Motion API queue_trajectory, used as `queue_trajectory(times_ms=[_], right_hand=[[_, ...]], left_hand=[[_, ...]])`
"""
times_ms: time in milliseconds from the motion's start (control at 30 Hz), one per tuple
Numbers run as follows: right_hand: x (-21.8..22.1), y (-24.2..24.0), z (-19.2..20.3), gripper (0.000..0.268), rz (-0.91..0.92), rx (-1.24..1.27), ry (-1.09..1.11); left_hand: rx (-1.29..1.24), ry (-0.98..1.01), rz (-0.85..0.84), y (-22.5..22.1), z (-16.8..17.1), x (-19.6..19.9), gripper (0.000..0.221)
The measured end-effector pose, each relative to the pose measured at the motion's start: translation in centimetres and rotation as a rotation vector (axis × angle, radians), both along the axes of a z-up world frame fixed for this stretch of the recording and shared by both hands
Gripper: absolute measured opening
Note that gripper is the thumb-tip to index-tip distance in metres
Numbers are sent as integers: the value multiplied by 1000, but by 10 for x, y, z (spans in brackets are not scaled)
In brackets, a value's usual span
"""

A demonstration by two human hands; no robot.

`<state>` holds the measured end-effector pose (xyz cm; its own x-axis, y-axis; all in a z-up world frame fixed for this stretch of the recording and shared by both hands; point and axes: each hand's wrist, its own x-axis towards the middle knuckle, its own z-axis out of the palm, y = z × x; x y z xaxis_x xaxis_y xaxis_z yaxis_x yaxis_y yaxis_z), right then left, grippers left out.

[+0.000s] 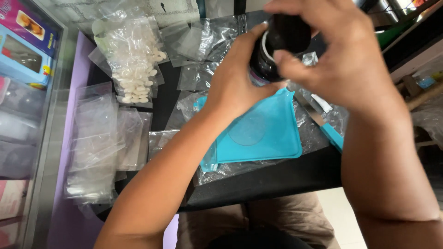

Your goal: Portioning collagen pills from a large bottle into individual plastic bags using a counting tray.

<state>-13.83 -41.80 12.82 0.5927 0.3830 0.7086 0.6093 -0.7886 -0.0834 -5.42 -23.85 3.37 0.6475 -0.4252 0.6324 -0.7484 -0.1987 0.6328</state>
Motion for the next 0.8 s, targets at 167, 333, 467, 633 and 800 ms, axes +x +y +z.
queue_trajectory(times_ms=[167,333,467,633,800], right_hand=[[-2,-33,-1,40,87,344,316],[-2,-70,-25,29,117,690,536],[13,-90,-57,35,-200,476,749],[18,-80,-60,28,-454,219,968],[22,-78,-73,42,-348,144,975]], left_hand=[[56,-90,23,-3,10,-13,98],[100,-195,70,-6,14,-22,97],[218,-228,72,-13,12,-26,102],[248,-244,51,-17,9,-28,102],[266,-267,7,-17,9,-27,104]])
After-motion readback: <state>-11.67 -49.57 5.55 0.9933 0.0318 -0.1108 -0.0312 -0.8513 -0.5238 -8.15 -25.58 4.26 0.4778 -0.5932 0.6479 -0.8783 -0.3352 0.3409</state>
